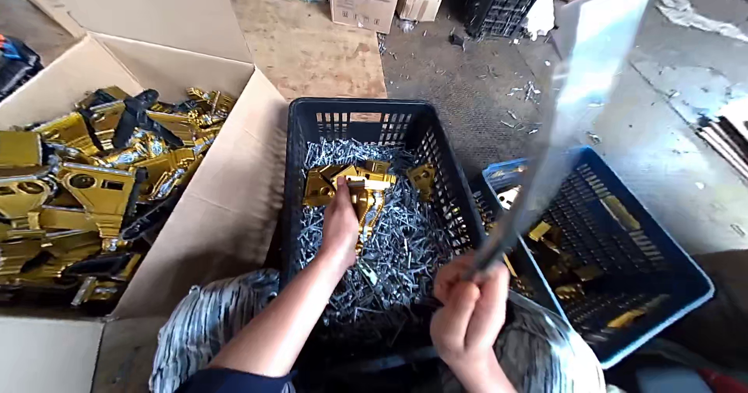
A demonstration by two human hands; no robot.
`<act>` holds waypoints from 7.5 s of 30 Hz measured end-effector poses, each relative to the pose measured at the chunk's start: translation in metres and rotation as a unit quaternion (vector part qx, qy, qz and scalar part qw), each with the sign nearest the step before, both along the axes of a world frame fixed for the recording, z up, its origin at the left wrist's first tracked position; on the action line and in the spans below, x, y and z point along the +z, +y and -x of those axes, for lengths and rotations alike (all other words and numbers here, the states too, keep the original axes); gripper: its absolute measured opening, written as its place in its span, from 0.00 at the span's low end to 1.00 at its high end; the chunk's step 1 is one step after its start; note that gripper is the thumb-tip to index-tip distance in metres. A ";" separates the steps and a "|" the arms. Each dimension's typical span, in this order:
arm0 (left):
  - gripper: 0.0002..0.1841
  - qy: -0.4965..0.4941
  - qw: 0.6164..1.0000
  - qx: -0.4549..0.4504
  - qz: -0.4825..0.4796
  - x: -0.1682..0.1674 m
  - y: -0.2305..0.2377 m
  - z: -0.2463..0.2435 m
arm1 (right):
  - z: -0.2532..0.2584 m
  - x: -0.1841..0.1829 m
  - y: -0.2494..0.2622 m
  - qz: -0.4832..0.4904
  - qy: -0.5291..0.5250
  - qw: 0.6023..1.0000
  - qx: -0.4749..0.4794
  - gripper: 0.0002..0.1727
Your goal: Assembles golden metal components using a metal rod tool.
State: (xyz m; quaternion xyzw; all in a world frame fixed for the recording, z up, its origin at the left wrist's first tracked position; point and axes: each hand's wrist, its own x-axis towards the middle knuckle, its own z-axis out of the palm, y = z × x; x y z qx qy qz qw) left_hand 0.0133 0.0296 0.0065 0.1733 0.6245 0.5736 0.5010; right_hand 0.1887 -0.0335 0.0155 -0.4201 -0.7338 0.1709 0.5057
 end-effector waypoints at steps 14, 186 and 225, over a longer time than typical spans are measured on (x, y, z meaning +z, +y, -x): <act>0.48 0.259 0.943 -0.206 -0.029 -0.011 -0.003 0.007 | -0.004 -0.010 0.021 -0.057 -0.072 0.995 -0.039 0.27; 0.41 0.016 0.979 -0.176 -0.101 0.001 -0.009 0.014 | -0.020 0.005 0.102 0.276 0.092 0.951 0.102 0.15; 0.20 -0.074 0.897 -0.363 -0.241 0.003 -0.016 0.020 | -0.008 -0.018 0.089 0.293 0.299 0.781 0.464 0.59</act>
